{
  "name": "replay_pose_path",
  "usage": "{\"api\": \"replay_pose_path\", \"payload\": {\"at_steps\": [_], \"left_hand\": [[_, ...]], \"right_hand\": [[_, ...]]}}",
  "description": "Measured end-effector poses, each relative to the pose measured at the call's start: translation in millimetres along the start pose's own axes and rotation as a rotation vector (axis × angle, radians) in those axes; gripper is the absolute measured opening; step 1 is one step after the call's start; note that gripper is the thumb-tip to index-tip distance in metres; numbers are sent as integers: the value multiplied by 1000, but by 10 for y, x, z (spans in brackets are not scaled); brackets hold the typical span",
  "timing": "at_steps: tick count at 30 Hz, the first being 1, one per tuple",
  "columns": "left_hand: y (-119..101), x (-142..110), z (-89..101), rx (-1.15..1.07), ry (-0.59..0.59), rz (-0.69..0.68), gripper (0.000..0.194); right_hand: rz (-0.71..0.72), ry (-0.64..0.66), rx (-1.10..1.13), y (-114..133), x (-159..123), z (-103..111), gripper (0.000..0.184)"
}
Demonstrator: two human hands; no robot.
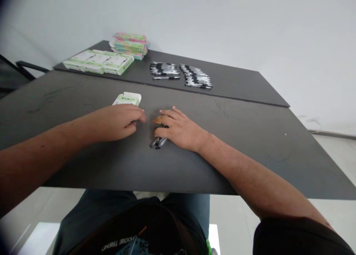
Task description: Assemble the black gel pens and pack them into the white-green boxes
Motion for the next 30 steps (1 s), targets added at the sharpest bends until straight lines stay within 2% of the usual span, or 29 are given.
{"api": "replay_pose_path", "payload": {"at_steps": [3, 7, 9, 14, 17, 21, 26, 30], "left_hand": [[-173, 142, -288, 94, 114, -27, 37], [-263, 220, -543, 100, 121, -46, 39], [-259, 186, -588, 86, 99, -83, 42], [-251, 50, -586, 56, 81, -201, 59], [-298, -1, -634, 59, 132, -271, 61], [-355, -55, -688, 79, 178, -334, 53], [-350, -113, -657, 104, 208, -349, 49], [-351, -137, -638, 95, 224, -341, 47]], "right_hand": [[-12, 19, 36, -52, -52, 5, 42], [38, 19, 145, -100, -230, 45, 58], [11, 15, 200, -146, -369, 72, 67], [-223, 67, 302, -413, -668, 49, 82], [-286, 72, 323, -551, -708, -6, 70], [-291, 39, 310, -625, -694, -48, 49], [-325, 44, 272, -623, -697, 25, 44], [-277, 1, 268, -554, -673, 116, 43]]}}
Point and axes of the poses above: each hand's wrist, its own x-axis towards the middle knuckle, its own z-axis out of the back of the hand, y = z × x, the point moved 7 cm from there along x, towards the middle knuckle, and after that the axes turned 12 degrees about -x, right-handed, at the moved point
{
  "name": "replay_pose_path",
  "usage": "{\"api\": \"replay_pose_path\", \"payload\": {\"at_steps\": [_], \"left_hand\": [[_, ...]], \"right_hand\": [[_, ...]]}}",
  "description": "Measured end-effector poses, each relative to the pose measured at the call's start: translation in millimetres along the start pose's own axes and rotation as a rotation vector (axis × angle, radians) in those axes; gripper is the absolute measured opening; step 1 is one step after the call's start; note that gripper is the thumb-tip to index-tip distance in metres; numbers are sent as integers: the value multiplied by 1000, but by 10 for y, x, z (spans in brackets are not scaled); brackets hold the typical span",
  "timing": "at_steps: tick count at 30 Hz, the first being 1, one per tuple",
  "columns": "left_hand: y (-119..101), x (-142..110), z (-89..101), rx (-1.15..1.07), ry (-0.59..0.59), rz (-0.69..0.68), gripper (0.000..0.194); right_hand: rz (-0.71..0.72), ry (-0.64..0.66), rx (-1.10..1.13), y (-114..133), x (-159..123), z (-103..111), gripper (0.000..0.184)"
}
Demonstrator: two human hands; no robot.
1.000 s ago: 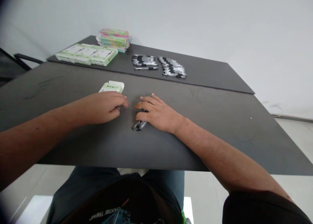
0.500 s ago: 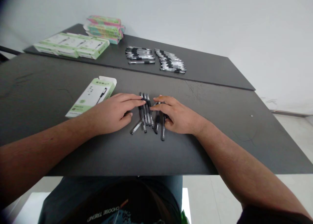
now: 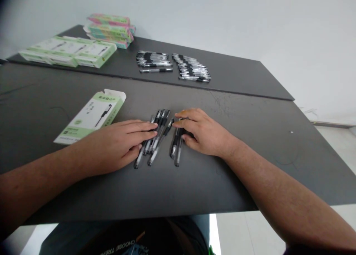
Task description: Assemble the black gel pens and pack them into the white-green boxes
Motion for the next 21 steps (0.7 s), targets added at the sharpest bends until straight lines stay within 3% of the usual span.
{"api": "replay_pose_path", "payload": {"at_steps": [5, 11, 21], "left_hand": [[-24, -43, 66, -10, 2, 47, 58], [-92, -113, 80, 22, 177, 24, 84], [-63, -77, 81, 63, 128, -15, 56]], "right_hand": [[68, -16, 11, 92, 0, -42, 45], [158, -66, 39, 139, -16, -62, 46], [176, -61, 17, 157, -13, -85, 45]]}}
Point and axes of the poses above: each hand's wrist, its own x-axis towards the middle knuckle, its own z-axis out of the back of the hand, y = z × x, the point moved 7 cm from there along x, towards the middle knuckle, and after that the axes turned 12 degrees about -x, right-handed, at the moved point
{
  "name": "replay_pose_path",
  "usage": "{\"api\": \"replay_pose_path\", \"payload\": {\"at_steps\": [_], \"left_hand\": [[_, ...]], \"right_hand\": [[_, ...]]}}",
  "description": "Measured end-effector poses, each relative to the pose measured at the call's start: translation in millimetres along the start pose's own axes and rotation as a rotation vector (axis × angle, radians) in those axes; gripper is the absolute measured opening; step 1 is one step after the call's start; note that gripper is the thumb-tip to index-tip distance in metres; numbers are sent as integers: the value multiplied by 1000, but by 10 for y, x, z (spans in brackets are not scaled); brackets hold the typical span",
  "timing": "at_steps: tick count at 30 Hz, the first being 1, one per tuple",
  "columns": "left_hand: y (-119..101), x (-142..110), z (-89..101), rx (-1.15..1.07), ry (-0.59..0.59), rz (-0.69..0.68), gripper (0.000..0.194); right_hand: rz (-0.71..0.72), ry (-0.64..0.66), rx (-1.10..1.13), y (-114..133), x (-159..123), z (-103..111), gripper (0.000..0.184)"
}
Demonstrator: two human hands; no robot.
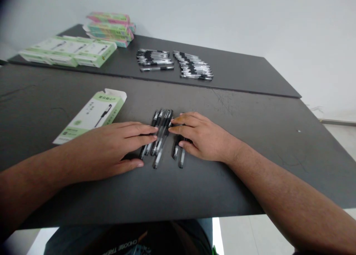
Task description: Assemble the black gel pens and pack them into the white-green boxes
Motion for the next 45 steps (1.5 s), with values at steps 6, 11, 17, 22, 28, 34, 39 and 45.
{"api": "replay_pose_path", "payload": {"at_steps": [6, 11, 17, 22, 28, 34, 39, 45], "left_hand": [[10, 17, -9, 17, -59, -10, 49], [-70, 46, -14, 4, -121, -19, 62], [-275, 151, -148, -19, -116, -55, 69], [-287, 203, -193, -9, -151, -90, 52], [-239, 231, -165, 4, -220, -73, 42], [-206, 250, -157, 7, -216, -74, 37], [-197, 263, -160, 5, -190, -67, 36], [-194, 268, -160, -1, -187, -65, 36]], "right_hand": [[-30, 11, -34, -62, -8, -13, 46], [-72, 17, -64, -119, -10, 55, 43], [-111, 11, -90, -121, 2, 120, 40], [-165, 30, -104, -169, 1, 160, 36], [-143, 36, -94, -163, 15, 194, 33], [-101, 26, -35, -138, 2, 168, 36], [-120, 21, -77, -69, 42, 132, 35], [-161, 63, -105, -103, 58, 134, 22]]}}
Point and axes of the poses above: each hand's wrist, its own x-axis towards the middle knuckle, its own z-axis out of the back of the hand, y = z × x, the point moved 7 cm from there along x, towards the middle knuckle, and after that the axes turned 12 degrees about -x, right-handed, at the moved point
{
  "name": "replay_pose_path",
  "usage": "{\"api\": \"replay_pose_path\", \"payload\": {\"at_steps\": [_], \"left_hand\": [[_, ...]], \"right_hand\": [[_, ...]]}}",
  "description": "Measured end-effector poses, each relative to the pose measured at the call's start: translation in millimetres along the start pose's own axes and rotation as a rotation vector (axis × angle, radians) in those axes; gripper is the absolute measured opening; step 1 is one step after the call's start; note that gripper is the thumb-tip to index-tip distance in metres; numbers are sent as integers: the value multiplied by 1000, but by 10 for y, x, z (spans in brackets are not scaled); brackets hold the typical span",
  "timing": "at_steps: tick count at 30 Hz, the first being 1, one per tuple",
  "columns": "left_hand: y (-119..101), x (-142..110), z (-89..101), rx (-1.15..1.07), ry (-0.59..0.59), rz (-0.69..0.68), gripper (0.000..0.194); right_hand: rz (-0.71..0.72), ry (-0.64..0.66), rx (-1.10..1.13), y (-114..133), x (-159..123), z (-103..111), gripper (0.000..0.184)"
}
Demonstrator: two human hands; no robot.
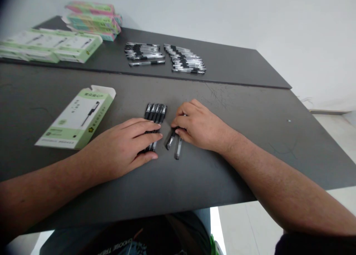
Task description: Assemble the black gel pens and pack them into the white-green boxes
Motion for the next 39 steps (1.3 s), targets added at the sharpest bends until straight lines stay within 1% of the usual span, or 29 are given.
{"api": "replay_pose_path", "payload": {"at_steps": [7, 10, 13, 16, 18, 23, 27, 30, 35, 39], "left_hand": [[1, -11, 0, -12, -6, -1, 37], [6, -15, -2, -10, -10, 0, 37], [17, -17, -7, 4, -11, 2, 36], [22, -17, -7, 15, -16, -1, 37], [26, -13, -8, 13, -14, 5, 37], [20, -2, -9, 5, -12, -2, 37], [16, 2, -4, -14, -19, -15, 35], [-1, -4, 3, -42, -20, -24, 37], [-50, -28, 16, -95, -5, -46, 38], [-60, -38, 21, -92, -10, -90, 32]], "right_hand": [[-123, 79, -73, -253, -17, -50, 16], [-189, 75, -96, -303, 22, -85, 11], [-290, 58, -92, -371, 59, -100, 8], [-399, 63, -106, -452, 74, -109, 13], [-448, 61, -132, -496, 80, -109, 16], [-479, 55, -152, -566, 102, -141, 21], [-523, -16, -118, -571, 121, -141, 21], [-497, -76, -41, -460, 150, -120, 18], [-290, -82, 148, -168, 159, -78, 20], [-234, -124, 106, -172, 110, -41, 25]]}}
Point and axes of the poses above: each hand's wrist, its own x-axis towards the middle knuckle, its own z-axis out of the back of the hand, y = z × x, the point moved 7 cm from there along x, towards the middle knuckle, and after that the axes turned 12 degrees about -x, right-handed, at the moved point
